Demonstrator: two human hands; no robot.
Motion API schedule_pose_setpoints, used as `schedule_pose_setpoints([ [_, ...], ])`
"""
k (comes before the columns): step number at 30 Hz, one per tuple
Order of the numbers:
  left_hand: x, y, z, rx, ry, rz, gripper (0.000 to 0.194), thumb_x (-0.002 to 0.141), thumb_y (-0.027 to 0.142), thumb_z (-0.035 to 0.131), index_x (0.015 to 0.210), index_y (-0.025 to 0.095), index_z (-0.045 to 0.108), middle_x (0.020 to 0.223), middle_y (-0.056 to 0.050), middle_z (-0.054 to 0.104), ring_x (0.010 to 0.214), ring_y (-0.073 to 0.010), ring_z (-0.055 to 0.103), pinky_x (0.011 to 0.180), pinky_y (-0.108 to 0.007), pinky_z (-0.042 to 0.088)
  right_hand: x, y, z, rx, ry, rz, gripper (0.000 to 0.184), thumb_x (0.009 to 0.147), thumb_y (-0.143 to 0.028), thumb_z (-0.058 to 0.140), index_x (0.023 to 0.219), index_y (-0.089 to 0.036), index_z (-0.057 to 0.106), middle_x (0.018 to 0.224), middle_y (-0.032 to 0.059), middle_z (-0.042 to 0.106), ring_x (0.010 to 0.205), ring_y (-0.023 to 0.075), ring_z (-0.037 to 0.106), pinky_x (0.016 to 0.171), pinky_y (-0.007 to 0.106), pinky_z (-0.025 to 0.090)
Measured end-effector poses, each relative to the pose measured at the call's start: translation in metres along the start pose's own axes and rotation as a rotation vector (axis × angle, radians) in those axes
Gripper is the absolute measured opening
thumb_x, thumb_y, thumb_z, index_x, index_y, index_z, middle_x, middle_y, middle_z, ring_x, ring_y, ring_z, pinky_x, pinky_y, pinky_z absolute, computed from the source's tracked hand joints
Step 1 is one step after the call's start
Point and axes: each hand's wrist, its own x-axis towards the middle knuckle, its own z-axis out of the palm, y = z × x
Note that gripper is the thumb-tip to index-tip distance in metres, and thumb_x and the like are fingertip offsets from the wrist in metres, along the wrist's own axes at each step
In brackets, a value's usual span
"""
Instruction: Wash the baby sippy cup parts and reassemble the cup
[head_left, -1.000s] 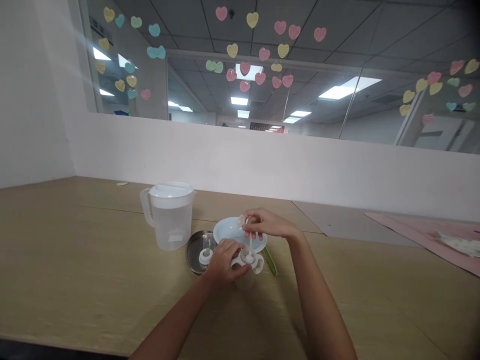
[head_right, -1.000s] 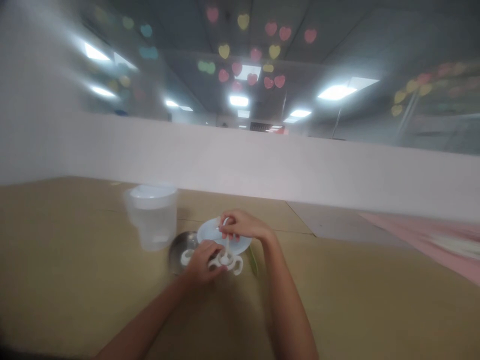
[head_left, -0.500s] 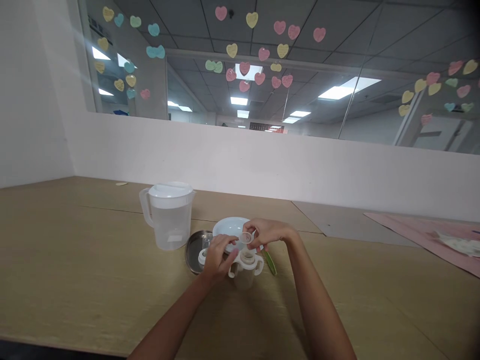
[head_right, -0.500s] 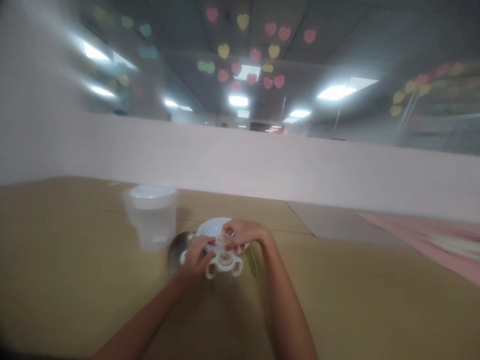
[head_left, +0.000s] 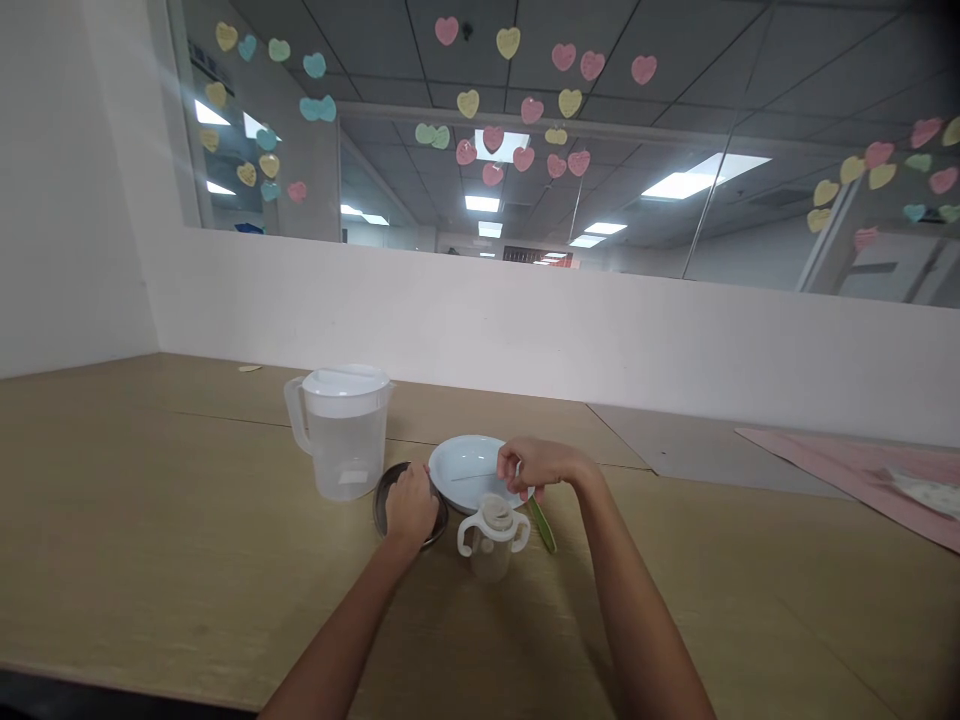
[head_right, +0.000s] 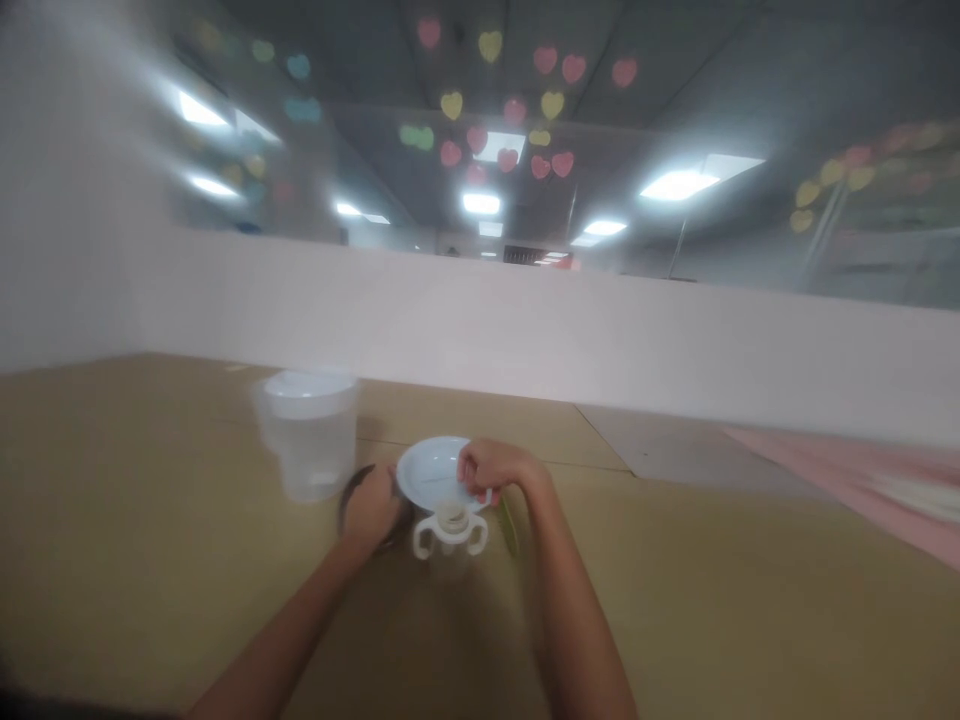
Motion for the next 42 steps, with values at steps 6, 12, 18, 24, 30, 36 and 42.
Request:
schedule_pose_setpoints([
  [6,0.008,-0.01,0.002,-0.018,0.182,0.035,0.022,0.078,0.014,0.039,0.092,0.016,0.056,0.084,-0.011,0.062,0.08,-0.0238,0.06,0.071,-0.034,0.042,0.002,0.002,0.0,-0.031,0.116,0.062,0.016,0.064,-0.008,0.055,0.078,-0.015,0.052,0.067,0.0024,0.061,0.056,0.0144,0.061,0.04,0.02,0.047],
  [12,0.009,-0.01,-0.001,-0.463,0.599,0.153,0.022,0.084,0.02,0.039,0.104,0.013,0.047,0.091,-0.01,0.059,0.09,-0.0219,0.057,0.081,-0.036,0.044,0.009,-0.001,0.003,-0.022,0.226,-0.022,0.006,0.071,-0.017,0.058,0.071,-0.014,0.053,0.068,0.0042,0.062,0.055,0.0114,0.059,0.038,0.017,0.045],
  [18,-0.004,0.01,0.004,-0.887,0.567,0.276,0.02,0.087,0.03,0.043,0.102,0.017,0.044,0.09,-0.007,0.059,0.084,-0.0171,0.058,0.078,-0.033,0.048,0.029,-0.008,0.018,0.22,0.174,-0.241,0.044,0.067,-0.035,0.07,0.104,-0.018,0.052,0.096,0.0061,0.06,0.067,0.0109,0.059,0.043,0.018,0.05],
  [24,-0.01,0.02,0.001,-1.093,0.572,0.282,0.026,0.085,0.033,0.048,0.105,0.019,0.041,0.094,-0.007,0.059,0.09,-0.0163,0.059,0.081,-0.032,0.049,0.046,-0.015,0.035,0.291,0.135,-0.361,0.056,0.063,-0.041,0.072,0.112,-0.022,0.052,0.085,0.0019,0.059,0.069,0.0127,0.058,0.049,0.022,0.052],
  [30,-0.008,0.016,-0.002,-0.968,0.506,0.311,0.034,0.086,0.03,0.046,0.117,0.018,0.041,0.103,-0.01,0.06,0.093,-0.0171,0.06,0.082,-0.032,0.049,0.052,-0.015,0.036,0.144,0.406,-0.484,0.045,0.062,-0.034,0.073,0.103,-0.02,0.059,0.088,0.0006,0.061,0.077,0.0135,0.057,0.071,0.028,0.048],
  [36,-0.004,0.009,0.004,-0.783,0.464,0.356,0.03,0.087,0.03,0.042,0.113,0.018,0.05,0.103,-0.009,0.063,0.092,-0.0179,0.061,0.081,-0.032,0.049,0.048,-0.018,0.033,-0.014,0.507,-0.529,0.039,0.061,-0.026,0.072,0.098,-0.02,0.063,0.092,0.0014,0.061,0.079,0.0141,0.053,0.072,0.026,0.041],
  [42,0.0,0.005,0.009,-0.607,0.537,0.442,0.029,0.089,0.026,0.034,0.108,0.016,0.054,0.098,-0.009,0.063,0.09,-0.0191,0.059,0.08,-0.033,0.047,0.028,-0.037,0.036,-0.203,0.568,-0.552,0.034,0.054,-0.024,0.072,0.086,-0.019,0.06,0.079,-0.0017,0.055,0.073,0.0136,0.049,0.064,0.023,0.035],
])
